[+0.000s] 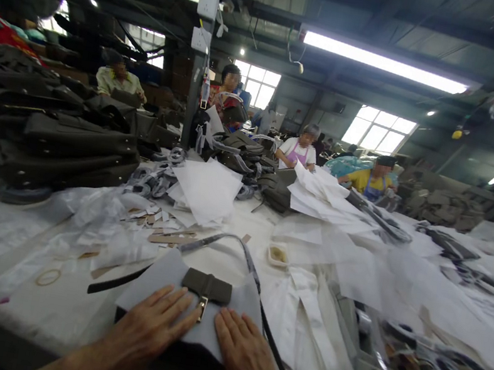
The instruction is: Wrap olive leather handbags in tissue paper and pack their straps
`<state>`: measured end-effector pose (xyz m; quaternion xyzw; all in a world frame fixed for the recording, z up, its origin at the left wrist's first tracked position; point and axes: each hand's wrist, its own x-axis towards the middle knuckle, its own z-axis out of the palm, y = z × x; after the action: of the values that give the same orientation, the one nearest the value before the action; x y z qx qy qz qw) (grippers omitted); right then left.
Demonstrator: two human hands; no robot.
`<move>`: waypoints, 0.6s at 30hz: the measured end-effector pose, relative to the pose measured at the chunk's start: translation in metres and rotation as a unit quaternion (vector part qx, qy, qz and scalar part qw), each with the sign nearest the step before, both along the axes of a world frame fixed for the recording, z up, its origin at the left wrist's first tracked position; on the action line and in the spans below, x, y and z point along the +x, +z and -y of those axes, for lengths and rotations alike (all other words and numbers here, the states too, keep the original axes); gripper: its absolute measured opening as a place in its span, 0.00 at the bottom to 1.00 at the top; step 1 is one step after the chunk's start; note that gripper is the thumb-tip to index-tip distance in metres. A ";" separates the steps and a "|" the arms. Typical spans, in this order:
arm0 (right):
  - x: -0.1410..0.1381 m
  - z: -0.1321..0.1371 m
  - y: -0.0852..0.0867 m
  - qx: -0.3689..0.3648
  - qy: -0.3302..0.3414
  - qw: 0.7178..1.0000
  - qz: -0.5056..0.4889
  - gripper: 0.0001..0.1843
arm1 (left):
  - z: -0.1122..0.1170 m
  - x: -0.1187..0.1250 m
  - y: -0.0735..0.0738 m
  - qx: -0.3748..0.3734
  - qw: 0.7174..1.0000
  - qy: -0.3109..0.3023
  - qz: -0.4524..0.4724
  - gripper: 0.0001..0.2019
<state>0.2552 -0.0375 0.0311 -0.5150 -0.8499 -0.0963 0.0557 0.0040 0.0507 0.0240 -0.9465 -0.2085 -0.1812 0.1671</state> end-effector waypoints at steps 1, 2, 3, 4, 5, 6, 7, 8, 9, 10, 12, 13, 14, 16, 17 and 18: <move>0.002 -0.001 0.001 0.007 0.008 1.000 0.003 0.43 | -0.001 0.004 -0.005 0.018 1.000 -0.014 0.009 0.22; 0.005 -0.003 0.002 0.016 0.016 1.000 0.005 0.42 | -0.003 0.007 -0.012 0.030 0.999 -0.023 0.016 0.22; 0.007 -0.005 0.002 0.029 0.022 0.999 0.005 0.41 | -0.006 0.010 -0.019 0.038 0.999 -0.023 0.024 0.23; 0.009 -0.008 0.001 0.046 0.022 0.999 0.002 0.40 | -0.010 0.012 -0.026 0.040 0.999 -0.019 0.032 0.23; 0.011 -0.012 0.000 0.067 0.020 0.998 -0.005 0.39 | -0.013 0.015 -0.032 0.038 0.998 -0.016 0.040 0.22; 0.013 -0.015 -0.003 0.089 0.015 0.996 -0.012 0.39 | -0.017 0.018 -0.036 0.034 0.998 -0.010 0.048 0.21; 0.014 -0.019 -0.005 0.110 0.010 0.994 -0.017 0.38 | -0.019 0.021 -0.040 0.029 0.998 -0.005 0.056 0.21; 0.016 -0.022 -0.009 0.127 0.009 0.992 -0.019 0.38 | -0.021 0.023 -0.042 0.025 0.998 0.001 0.061 0.20; 0.018 -0.025 -0.012 0.142 0.014 0.990 -0.018 0.38 | -0.023 0.025 -0.044 0.024 0.998 0.004 0.065 0.20; 0.020 -0.028 -0.015 0.159 0.022 0.987 -0.017 0.38 | -0.023 0.026 -0.045 0.027 0.997 0.005 0.073 0.20; 0.026 -0.031 -0.019 0.204 0.045 0.978 -0.010 0.37 | -0.022 0.026 -0.047 0.039 0.994 0.000 0.097 0.21; 0.030 -0.033 -0.022 0.225 0.063 0.972 -0.002 0.36 | -0.021 0.025 -0.048 0.045 0.993 -0.006 0.108 0.22; 0.034 -0.033 -0.024 0.241 0.081 0.967 0.013 0.36 | -0.020 0.024 -0.049 0.054 0.992 -0.011 0.117 0.22; 0.042 -0.034 -0.031 0.252 0.104 0.961 0.040 0.35 | -0.018 0.023 -0.052 0.076 0.987 -0.013 0.140 0.22; 0.044 -0.034 -0.036 0.251 0.104 0.961 0.044 0.36 | -0.018 0.024 -0.055 0.088 0.984 -0.010 0.156 0.20; 0.046 -0.034 -0.042 0.249 0.094 0.963 0.037 0.37 | -0.018 0.026 -0.057 0.100 0.980 -0.006 0.174 0.19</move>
<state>0.3015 -0.0037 -0.0106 -0.3987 -0.8452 -0.3181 0.1599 0.0298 0.0685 -0.0325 -0.8799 -0.2100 -0.3644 0.2211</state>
